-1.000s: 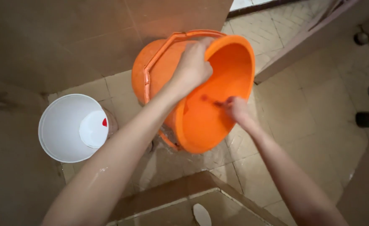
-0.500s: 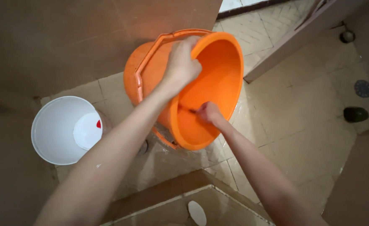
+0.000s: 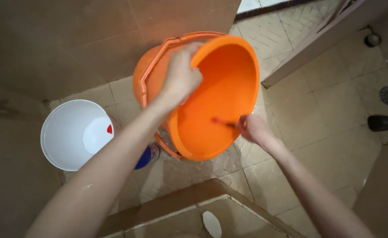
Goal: Cleaning a bucket and small container with a brush and liquid cleaner.
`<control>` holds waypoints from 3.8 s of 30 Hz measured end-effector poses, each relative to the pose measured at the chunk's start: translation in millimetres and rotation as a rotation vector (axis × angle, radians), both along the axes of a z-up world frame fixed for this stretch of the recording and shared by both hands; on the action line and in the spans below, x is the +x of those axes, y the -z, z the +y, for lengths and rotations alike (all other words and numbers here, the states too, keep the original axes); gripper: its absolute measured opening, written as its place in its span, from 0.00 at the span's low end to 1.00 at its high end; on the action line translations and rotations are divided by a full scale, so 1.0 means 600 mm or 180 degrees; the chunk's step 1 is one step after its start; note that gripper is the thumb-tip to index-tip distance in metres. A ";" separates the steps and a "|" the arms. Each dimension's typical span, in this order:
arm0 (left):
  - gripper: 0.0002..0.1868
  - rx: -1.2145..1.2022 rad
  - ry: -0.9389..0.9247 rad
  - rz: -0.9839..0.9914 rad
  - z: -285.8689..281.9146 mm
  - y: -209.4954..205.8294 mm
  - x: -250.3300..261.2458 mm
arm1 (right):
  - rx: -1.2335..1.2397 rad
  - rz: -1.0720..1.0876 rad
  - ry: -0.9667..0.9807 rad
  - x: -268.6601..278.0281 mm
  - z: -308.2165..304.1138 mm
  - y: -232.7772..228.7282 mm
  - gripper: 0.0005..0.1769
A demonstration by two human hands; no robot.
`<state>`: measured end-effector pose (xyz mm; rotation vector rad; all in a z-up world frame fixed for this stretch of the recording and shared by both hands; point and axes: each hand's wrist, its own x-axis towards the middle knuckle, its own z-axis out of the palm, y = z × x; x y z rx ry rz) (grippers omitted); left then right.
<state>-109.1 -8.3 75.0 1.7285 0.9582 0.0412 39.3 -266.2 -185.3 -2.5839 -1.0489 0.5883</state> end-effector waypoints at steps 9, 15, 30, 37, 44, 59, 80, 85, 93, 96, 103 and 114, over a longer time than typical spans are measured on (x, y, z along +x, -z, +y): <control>0.29 0.1330 0.0218 -0.1578 -0.008 0.100 0.042 | 0.0423 0.1159 0.0812 -0.015 -0.053 -0.010 0.15; 0.28 0.1380 0.0273 -0.1705 -0.002 0.051 0.021 | 0.0233 0.0326 0.0564 -0.013 -0.049 -0.082 0.11; 0.30 0.1301 0.0174 -0.1522 -0.033 0.078 0.046 | 0.0112 0.0442 0.0814 -0.005 -0.107 -0.083 0.09; 0.28 0.1503 0.0325 -0.1401 -0.051 0.103 0.070 | -0.0200 0.1709 0.0497 -0.061 -0.058 -0.033 0.12; 0.28 0.1362 0.0074 -0.1726 -0.019 0.099 0.052 | 0.1301 -0.0143 0.0545 0.006 -0.027 0.074 0.11; 0.27 0.1342 0.0205 -0.1670 0.033 0.094 0.028 | -0.0054 -0.0296 0.0021 0.017 0.054 -0.027 0.11; 0.27 0.1365 0.0400 -0.1526 0.023 0.117 0.100 | 0.0424 -0.0716 0.0668 0.020 0.058 -0.113 0.18; 0.26 0.1352 0.0397 -0.1462 0.011 0.103 0.109 | -0.0335 -0.0550 0.0648 0.065 -0.081 -0.137 0.18; 0.26 0.1741 0.0311 -0.1647 0.003 0.106 0.115 | -0.0204 -0.0792 0.0104 0.151 -0.086 -0.152 0.13; 0.26 0.1039 0.0460 -0.1293 -0.001 0.078 0.104 | -0.0268 -0.0833 0.0140 0.144 -0.086 -0.174 0.13; 0.26 0.1450 0.0380 -0.1258 0.001 0.094 0.118 | -0.0504 0.1453 0.0468 0.070 -0.135 0.001 0.10; 0.26 0.1505 0.0542 -0.1278 0.002 0.099 0.119 | 0.0128 -0.1429 -0.0042 0.120 -0.051 -0.190 0.11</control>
